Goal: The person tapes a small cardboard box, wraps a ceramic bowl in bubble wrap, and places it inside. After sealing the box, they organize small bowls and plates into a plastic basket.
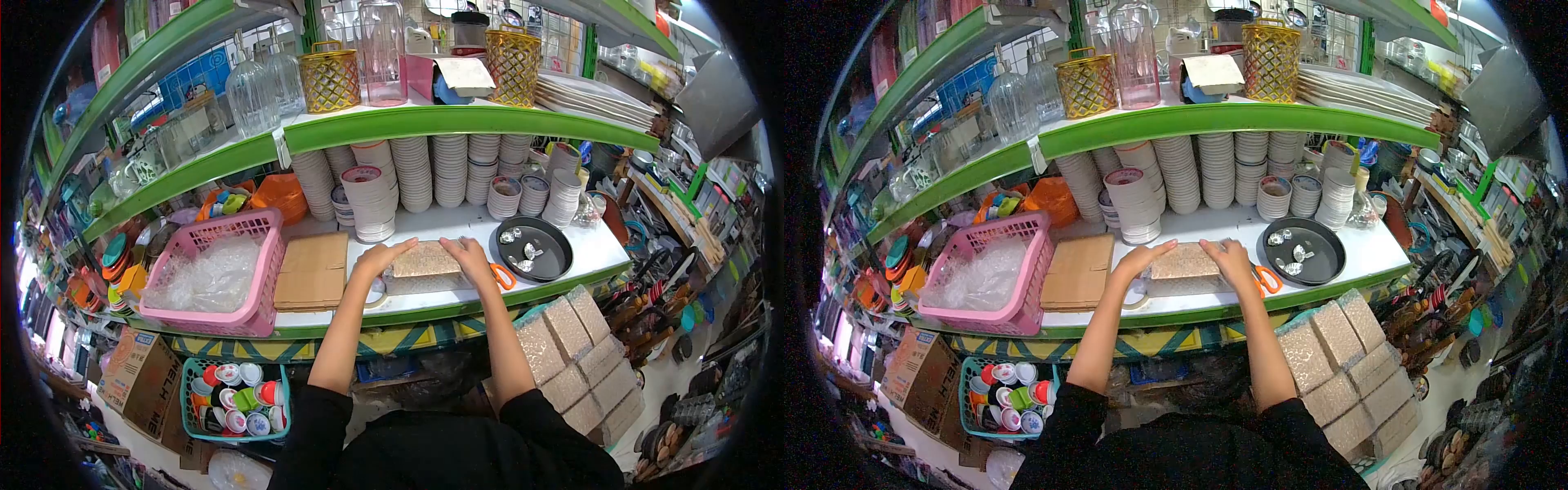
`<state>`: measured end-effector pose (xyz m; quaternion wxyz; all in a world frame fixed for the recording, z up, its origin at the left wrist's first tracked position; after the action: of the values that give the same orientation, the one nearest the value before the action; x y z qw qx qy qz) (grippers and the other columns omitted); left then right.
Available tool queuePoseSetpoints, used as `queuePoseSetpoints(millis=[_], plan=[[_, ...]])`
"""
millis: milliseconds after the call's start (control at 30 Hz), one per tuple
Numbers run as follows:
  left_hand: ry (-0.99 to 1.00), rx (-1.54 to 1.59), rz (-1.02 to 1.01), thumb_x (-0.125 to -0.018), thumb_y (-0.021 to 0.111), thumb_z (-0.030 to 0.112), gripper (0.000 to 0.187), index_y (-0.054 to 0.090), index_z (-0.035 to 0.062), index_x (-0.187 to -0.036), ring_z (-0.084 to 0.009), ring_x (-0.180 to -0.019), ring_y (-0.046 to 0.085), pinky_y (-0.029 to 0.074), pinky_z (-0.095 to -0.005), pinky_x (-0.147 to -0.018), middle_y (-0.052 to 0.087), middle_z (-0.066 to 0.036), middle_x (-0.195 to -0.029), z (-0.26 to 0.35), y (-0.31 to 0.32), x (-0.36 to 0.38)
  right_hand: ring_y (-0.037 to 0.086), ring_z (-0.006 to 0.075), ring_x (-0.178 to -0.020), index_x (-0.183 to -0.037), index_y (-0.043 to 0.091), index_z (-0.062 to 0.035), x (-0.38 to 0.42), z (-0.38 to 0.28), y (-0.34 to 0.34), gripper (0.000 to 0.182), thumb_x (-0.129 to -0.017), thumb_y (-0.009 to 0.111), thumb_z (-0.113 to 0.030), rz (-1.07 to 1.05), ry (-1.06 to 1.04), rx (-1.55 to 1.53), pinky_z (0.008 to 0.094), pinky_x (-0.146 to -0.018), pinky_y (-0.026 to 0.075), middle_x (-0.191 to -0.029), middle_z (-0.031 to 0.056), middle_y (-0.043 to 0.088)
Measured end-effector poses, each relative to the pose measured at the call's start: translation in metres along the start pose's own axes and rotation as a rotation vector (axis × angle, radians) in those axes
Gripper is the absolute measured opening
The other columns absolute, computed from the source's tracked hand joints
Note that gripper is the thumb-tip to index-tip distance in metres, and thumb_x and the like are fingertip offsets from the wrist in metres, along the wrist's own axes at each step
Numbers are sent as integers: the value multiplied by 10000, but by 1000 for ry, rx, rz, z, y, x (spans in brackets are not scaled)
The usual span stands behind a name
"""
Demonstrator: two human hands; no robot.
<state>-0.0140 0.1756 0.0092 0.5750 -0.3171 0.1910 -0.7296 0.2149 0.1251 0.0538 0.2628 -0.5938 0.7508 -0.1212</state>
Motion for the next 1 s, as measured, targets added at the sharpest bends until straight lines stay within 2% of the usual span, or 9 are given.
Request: queuePoseSetpoints(millis=[133,233,367,433,467,767,833,933,1000], plan=[[-50,-38,25,-576,521,851,1028,628,-7,-1132,-344,-1017,613,497,-400,-806,605,-258,-1126,1,-5,7,593,184,-823,-893,632,-1,-1,-29,3,320,-819,678,-310,-3,-387,-265,299,-769,454,-807,108,630],[166,-7,86,-634,519,811,859,672,54,-1011,-326,-934,638,505,-387,-751,649,-212,-1028,21,-9,6,595,147,-890,-926,604,-26,-2,-2,20,223,-832,665,-219,-209,-98,-300,272,-773,453,-915,78,634],[190,-78,69,-705,505,758,743,669,67,-925,-313,-858,649,489,-382,-740,668,-188,-921,25,-8,5,560,143,-982,-1077,565,-47,23,-1,20,401,-766,743,-226,-264,-143,-446,279,-854,437,-1024,60,601],[203,-84,47,-717,502,749,738,669,62,-932,-314,-851,651,486,-381,-742,669,-190,-912,27,-6,6,535,182,-1063,-1200,504,-74,44,-31,8,630,-674,820,-217,-209,-466,-317,300,-919,410,-1125,76,564],[199,-80,48,-728,495,746,735,674,65,-941,-313,-850,652,488,-383,-749,672,-185,-910,27,-5,7,506,211,-1116,-1239,489,-76,45,-26,12,747,-611,860,-233,-234,-413,-355,316,-957,389,-1166,93,542],[220,-196,165,-828,475,625,570,699,128,-993,-317,-867,653,489,-406,-757,687,-130,-948,36,-24,16,555,199,-1052,-1164,566,-41,52,-26,10,635,-640,842,-272,-1,-430,-267,319,-923,424,-1105,97,599],[234,-253,235,-849,478,585,523,694,137,-1010,-318,-872,652,488,-414,-764,690,-121,-945,34,-25,23,544,169,-1033,-1152,567,-30,49,-17,14,558,-686,816,-210,-71,-201,-422,299,-904,427,-1102,74,592],[362,88,350,-879,495,507,505,632,82,-1115,-329,-968,618,461,-404,-849,664,-145,-1043,29,-22,47,566,153,-945,-1127,576,-26,52,-13,9,489,-733,781,-231,-20,-123,-400,286,-846,450,-1008,75,616],[515,464,499,-879,543,452,621,455,-2,-1293,-367,-1196,471,348,-415,-1012,511,-230,-1280,29,-20,72,571,151,-919,-1116,579,-19,50,-2,11,472,-748,769,-244,16,-89,-400,282,-829,454,-976,82,622]])
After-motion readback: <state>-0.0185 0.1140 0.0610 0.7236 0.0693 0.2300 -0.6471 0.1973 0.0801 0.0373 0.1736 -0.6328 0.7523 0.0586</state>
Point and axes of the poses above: each hand's wrist, its own x-axis away from the middle knuckle, its own y-axis out of the palm, z = x × y, the point moved 9 cm from there along -x, towards the middle knuckle
